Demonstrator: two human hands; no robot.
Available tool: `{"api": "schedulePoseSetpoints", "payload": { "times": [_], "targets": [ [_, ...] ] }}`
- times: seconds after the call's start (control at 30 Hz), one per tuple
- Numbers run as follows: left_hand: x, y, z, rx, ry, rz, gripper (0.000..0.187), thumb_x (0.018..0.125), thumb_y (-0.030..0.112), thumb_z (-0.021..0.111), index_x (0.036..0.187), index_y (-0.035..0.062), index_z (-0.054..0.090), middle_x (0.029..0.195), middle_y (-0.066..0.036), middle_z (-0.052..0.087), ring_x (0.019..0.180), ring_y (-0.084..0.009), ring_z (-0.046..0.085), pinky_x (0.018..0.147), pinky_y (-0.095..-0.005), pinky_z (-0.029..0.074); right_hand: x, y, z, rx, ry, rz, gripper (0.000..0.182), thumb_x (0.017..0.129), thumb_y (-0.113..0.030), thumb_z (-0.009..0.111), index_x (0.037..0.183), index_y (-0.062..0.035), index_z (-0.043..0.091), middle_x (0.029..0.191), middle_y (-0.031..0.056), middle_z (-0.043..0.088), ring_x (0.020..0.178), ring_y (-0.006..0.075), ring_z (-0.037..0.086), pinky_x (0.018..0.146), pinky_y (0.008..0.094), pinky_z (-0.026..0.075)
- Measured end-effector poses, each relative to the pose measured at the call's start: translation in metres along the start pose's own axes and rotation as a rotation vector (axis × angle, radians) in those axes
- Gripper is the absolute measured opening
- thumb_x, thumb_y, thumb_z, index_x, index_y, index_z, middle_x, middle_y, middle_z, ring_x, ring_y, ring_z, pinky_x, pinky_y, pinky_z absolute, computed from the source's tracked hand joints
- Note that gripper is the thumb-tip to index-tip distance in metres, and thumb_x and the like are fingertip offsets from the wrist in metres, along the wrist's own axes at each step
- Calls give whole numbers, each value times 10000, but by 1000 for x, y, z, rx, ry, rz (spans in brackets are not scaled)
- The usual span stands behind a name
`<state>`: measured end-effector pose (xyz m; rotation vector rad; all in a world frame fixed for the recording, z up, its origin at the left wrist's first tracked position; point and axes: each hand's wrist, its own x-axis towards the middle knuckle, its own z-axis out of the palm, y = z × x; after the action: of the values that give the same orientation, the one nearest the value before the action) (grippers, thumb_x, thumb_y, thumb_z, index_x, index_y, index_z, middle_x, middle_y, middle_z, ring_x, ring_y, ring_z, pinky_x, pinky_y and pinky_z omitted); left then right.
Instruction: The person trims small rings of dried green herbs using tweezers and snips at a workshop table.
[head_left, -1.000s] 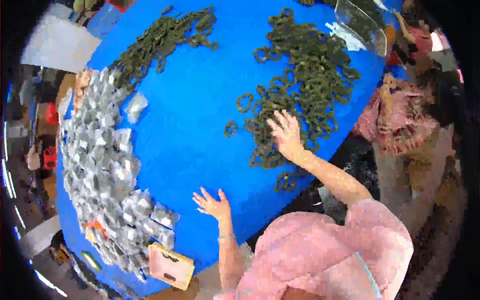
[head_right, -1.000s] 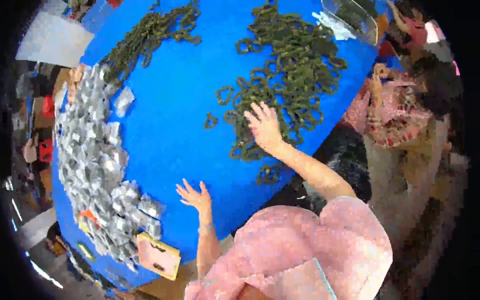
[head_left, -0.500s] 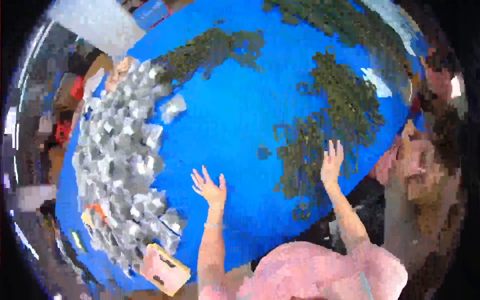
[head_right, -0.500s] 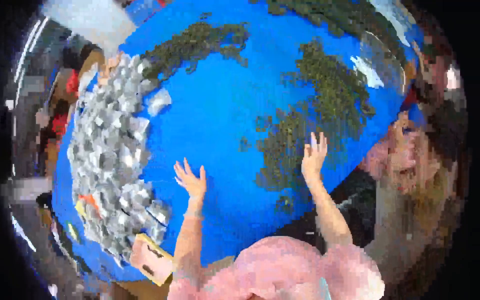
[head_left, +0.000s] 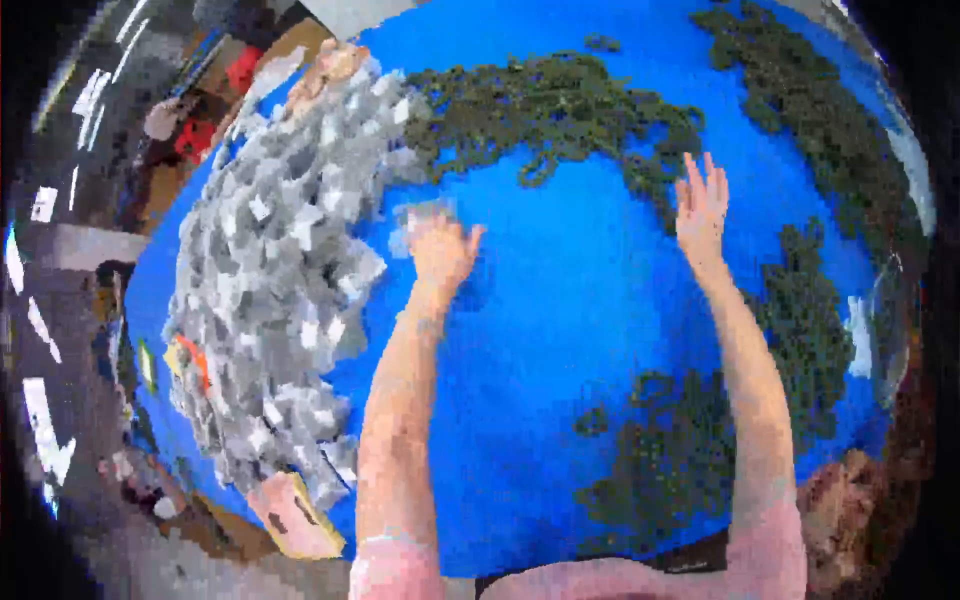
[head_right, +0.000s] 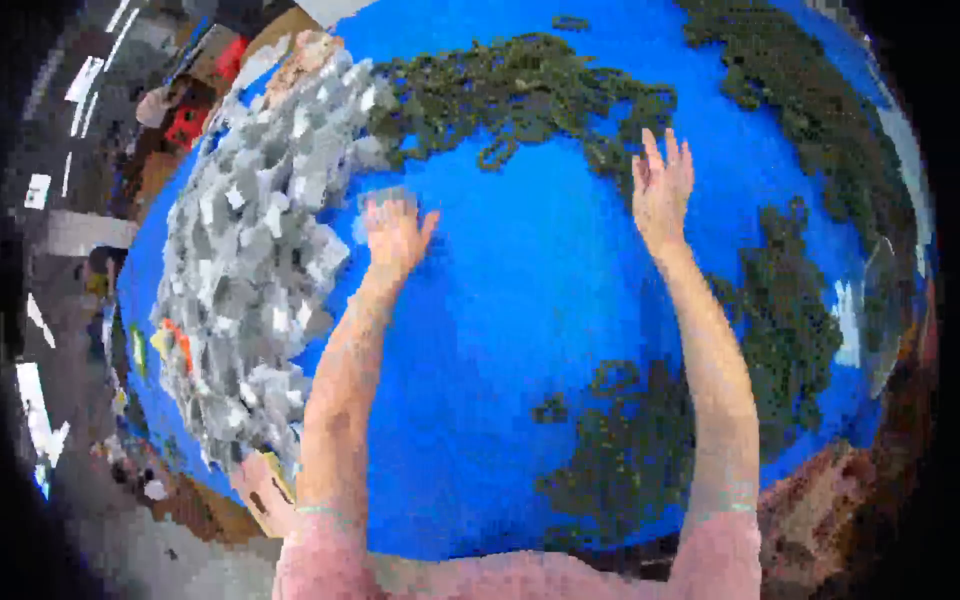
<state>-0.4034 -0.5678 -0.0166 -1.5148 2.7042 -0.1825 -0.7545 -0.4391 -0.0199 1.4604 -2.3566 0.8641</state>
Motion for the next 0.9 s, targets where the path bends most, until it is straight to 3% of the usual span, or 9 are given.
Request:
{"api": "schedulePoseSetpoints", "payload": {
  "times": [0.1, 0.23, 0.37, 0.43, 0.53, 0.73, 0.77, 0.83, 0.9],
  "targets": [
    [50, -37, -4, 157, 201, -112, 471, 884, 443, 486, 810, 19, 679, 1058, -165, 632, 837, -268, 545, 791, -421, 378, 48, 35, 40, -117, 90, -72, 383, 959, -299, 472, 1317, -168, 505, 1421, 155, 397, 1302, 418, 331, 1053, 508, 296],
    [127, -62, 22, -285, 556, -171, 646, 827, 574, 540, 1182, 34, 553, 1270, -231, 501, 1095, -376, 482, 920, -452, 395, 109, 107, 88, -249, 68, -5, 493, 953, -461, 384, 1335, -168, 492, 1418, 107, 419, 1279, 418, 360, 1066, 491, 293],
    [200, -58, 42, -653, 425, -313, 880, 669, 731, 573, 1335, 164, 474, 1400, -229, 370, 1278, -416, 321, 1000, -584, 287, 149, 163, 114, -40, -57, 159, 537, 936, -513, 376, 1288, -146, 549, 1338, 90, 519, 1237, 292, 466, 1049, 414, 341],
    [216, -40, 36, -731, 425, -318, 832, 651, 695, 600, 1295, 173, 530, 1382, -209, 404, 1266, -405, 333, 982, -601, 286, 146, 148, 123, 155, -95, 132, 533, 948, -489, 389, 1302, -115, 530, 1345, 89, 512, 1243, 268, 462, 1046, 374, 339],
    [220, 13, 19, -667, 26, -335, 676, 710, 586, 610, 1217, 138, 616, 1372, -148, 456, 1283, -377, 361, 1009, -467, 345, 139, 106, 138, 454, -135, 99, 532, 967, -452, 409, 1323, -68, 501, 1355, 86, 502, 1252, 232, 455, 1042, 315, 337],
    [203, 67, 13, -373, -136, -81, 805, 680, 648, 581, 1310, 150, 519, 1410, -199, 373, 1280, -399, 332, 983, -602, 301, 123, 55, 189, 518, -201, -265, 456, 988, -363, 385, 1340, -89, 479, 1373, 155, 453, 1264, 327, 415, 1060, 355, 306],
    [194, 71, 18, -374, -129, -85, 805, 680, 648, 581, 1310, 150, 519, 1410, -199, 373, 1280, -399, 332, 983, -602, 301, 128, 49, 184, 520, -198, -273, 456, 988, -363, 385, 1340, -89, 479, 1373, 155, 453, 1264, 327, 415, 1060, 355, 306],
    [162, 78, 38, -440, 308, 5, 618, 639, 534, 634, 1144, 179, 656, 1335, -154, 472, 1235, -369, 360, 933, -577, 318, 89, 22, 163, 561, -174, -135, 450, 986, -355, 399, 1322, -70, 492, 1368, 140, 465, 1250, 309, 432, 1040, 348, 329],
    [128, 84, 31, -439, 318, -29, 520, 658, 483, 644, 1077, 181, 699, 1344, -91, 489, 1252, -329, 388, 941, -486, 363, 37, -25, 129, 599, -163, 9, 444, 984, -346, 413, 1303, -52, 506, 1362, 125, 477, 1237, 291, 448, 1021, 341, 352]
  ]
}}
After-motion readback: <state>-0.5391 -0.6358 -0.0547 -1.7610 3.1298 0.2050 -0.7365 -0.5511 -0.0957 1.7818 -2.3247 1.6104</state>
